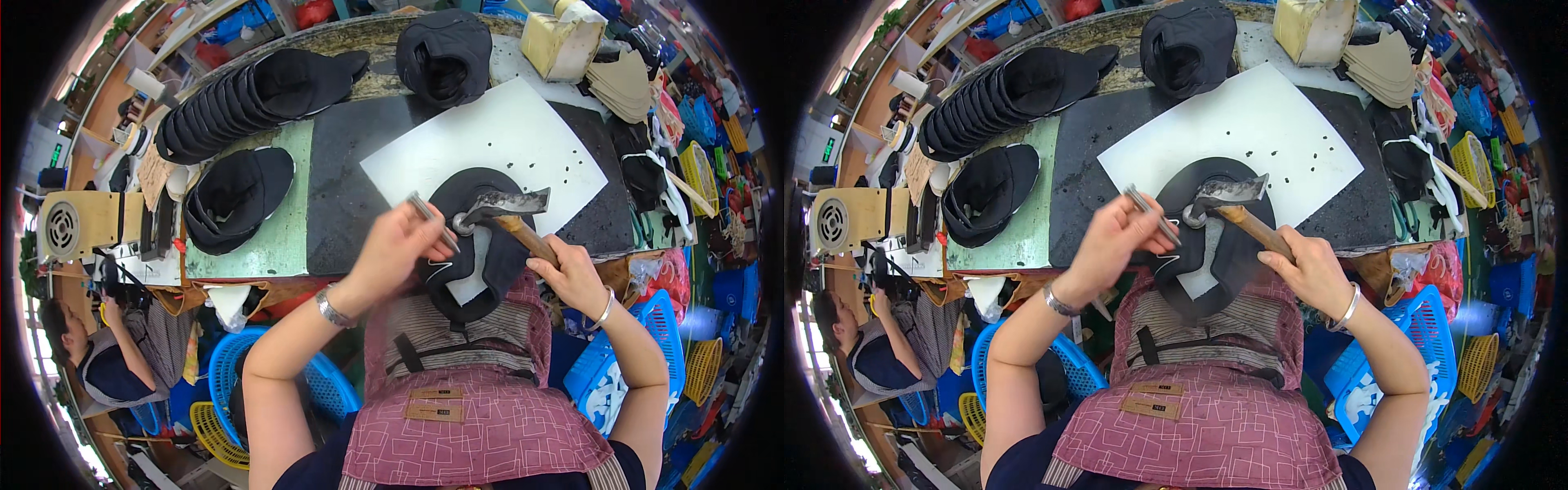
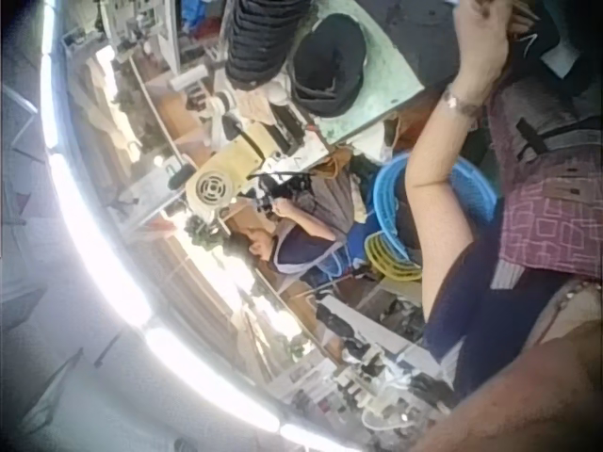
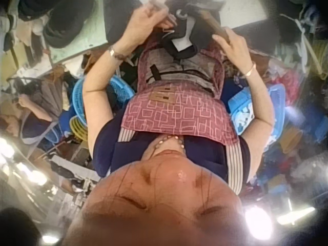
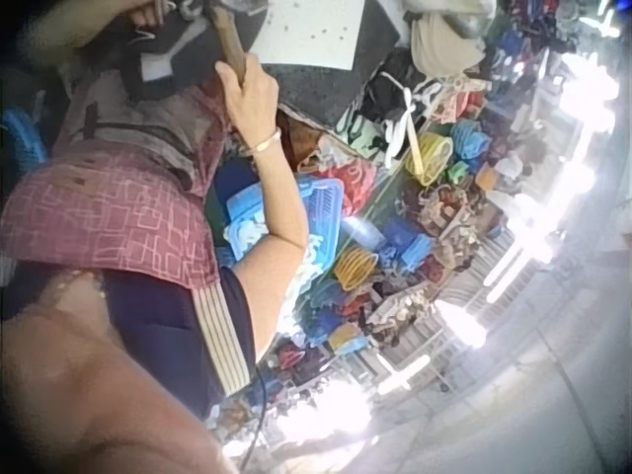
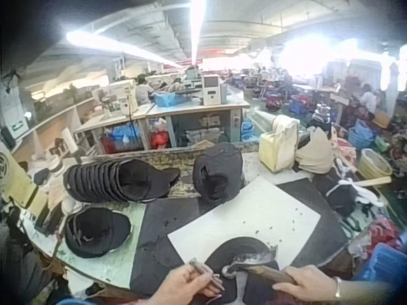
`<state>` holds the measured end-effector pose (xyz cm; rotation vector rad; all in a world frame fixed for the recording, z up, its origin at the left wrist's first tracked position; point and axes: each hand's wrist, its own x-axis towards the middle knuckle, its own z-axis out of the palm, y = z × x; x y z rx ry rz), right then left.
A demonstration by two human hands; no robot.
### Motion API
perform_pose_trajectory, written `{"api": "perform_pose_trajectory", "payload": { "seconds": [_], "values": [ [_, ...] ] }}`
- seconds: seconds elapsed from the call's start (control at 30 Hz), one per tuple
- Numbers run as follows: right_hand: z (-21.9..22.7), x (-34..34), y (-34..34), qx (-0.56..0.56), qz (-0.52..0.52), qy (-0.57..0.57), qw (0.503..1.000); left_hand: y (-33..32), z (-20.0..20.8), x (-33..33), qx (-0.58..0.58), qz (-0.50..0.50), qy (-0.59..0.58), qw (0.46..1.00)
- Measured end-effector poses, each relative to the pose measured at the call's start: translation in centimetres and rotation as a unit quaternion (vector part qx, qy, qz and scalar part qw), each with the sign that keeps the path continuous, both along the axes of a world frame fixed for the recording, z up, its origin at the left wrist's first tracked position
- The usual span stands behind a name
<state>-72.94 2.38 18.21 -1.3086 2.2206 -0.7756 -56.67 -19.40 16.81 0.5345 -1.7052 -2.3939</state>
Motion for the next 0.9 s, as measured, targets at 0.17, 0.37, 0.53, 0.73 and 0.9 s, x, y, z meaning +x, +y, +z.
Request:
{"api": "perform_pose_trajectory", "payload": {
  "seconds": [0.17,0.37,0.53,0.73,0.9],
  "values": [
    [-0.1,-0.1,0.5,0.009,0.018,0.025,0.999,3.1,-2.2,0.6,-0.111,0.028,-0.029,0.993],
    [2.0,-0.3,0.8,0.021,-0.009,-0.015,1.000,3.8,-2.4,0.5,-0.309,0.049,-0.024,0.949],
    [5.3,3.6,2.3,-0.450,-0.043,-0.291,0.843,3.9,-3.0,1.5,-0.420,0.020,0.000,0.907],
    [1.1,0.9,4.9,-0.051,0.057,0.030,0.997,3.5,-2.6,0.1,-0.220,0.067,-0.053,0.972],
    [6.3,1.3,4.5,-0.147,-0.016,-0.030,0.989,4.1,-3.5,0.3,-0.320,0.102,-0.004,0.942]
  ]
}}
